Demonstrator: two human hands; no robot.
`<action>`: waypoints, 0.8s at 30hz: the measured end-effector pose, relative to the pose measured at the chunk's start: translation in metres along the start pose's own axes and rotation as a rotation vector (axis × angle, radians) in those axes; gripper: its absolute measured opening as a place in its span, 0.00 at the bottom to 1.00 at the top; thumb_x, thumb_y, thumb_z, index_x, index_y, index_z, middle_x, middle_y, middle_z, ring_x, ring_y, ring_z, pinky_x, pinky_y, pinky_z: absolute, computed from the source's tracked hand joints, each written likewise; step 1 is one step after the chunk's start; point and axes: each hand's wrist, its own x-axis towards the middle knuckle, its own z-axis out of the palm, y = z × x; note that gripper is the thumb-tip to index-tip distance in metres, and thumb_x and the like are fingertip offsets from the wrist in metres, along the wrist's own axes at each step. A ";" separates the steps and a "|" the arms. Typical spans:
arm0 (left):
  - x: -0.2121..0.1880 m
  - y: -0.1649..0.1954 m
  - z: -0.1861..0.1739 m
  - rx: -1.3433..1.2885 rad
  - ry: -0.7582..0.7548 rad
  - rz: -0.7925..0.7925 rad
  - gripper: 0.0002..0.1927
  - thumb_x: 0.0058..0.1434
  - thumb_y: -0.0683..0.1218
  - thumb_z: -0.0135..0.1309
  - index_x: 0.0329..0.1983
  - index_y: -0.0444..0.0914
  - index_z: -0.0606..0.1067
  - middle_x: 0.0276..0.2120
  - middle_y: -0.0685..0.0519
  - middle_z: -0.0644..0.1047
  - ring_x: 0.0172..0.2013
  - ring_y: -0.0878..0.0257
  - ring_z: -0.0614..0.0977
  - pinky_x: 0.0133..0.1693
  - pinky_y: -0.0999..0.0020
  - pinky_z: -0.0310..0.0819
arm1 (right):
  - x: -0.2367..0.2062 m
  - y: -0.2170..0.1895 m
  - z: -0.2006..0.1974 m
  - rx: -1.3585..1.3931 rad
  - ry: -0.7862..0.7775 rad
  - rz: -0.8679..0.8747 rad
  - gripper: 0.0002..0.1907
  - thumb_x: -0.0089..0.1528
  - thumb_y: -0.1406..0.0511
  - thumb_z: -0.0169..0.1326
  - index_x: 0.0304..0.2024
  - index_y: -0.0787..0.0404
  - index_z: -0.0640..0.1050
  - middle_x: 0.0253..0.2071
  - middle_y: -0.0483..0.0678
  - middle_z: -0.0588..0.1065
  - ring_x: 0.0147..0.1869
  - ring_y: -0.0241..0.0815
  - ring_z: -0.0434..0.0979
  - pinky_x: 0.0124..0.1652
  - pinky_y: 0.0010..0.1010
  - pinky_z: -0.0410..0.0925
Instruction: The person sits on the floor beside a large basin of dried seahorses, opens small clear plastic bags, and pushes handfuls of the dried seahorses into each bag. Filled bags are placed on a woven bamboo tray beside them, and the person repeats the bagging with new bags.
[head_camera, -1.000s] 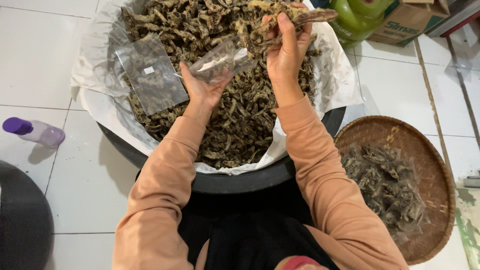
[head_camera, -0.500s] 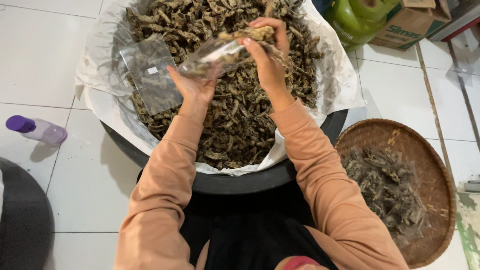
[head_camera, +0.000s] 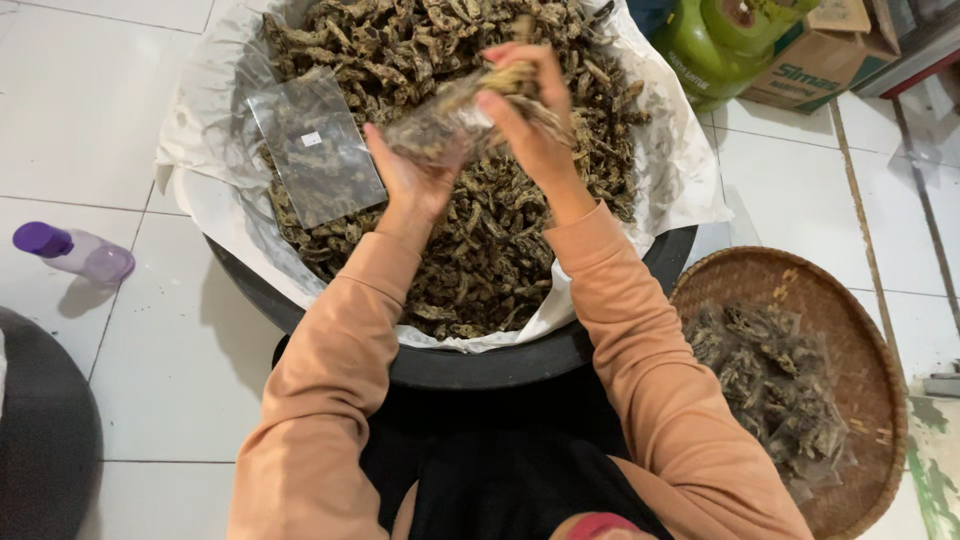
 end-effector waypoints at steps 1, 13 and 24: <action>0.000 -0.003 0.000 0.034 -0.027 -0.022 0.48 0.62 0.77 0.24 0.71 0.38 0.59 0.64 0.37 0.67 0.65 0.42 0.68 0.63 0.42 0.67 | 0.001 -0.001 -0.001 -0.160 -0.084 -0.060 0.24 0.63 0.52 0.64 0.56 0.55 0.74 0.65 0.57 0.69 0.69 0.53 0.67 0.66 0.50 0.65; 0.044 0.015 -0.036 -0.187 0.023 0.078 0.40 0.63 0.69 0.35 0.68 0.37 0.64 0.63 0.41 0.68 0.63 0.46 0.66 0.62 0.44 0.63 | -0.002 -0.003 -0.015 0.074 -0.010 0.199 0.14 0.65 0.62 0.67 0.42 0.59 0.73 0.37 0.43 0.71 0.38 0.33 0.71 0.39 0.22 0.69; 0.016 0.031 -0.013 -0.190 0.029 0.158 0.46 0.59 0.72 0.36 0.72 0.37 0.57 0.68 0.36 0.62 0.68 0.40 0.62 0.67 0.31 0.55 | 0.005 -0.030 -0.006 0.075 -0.049 -0.099 0.04 0.66 0.71 0.58 0.42 0.62 0.75 0.48 0.47 0.69 0.52 0.37 0.73 0.54 0.30 0.74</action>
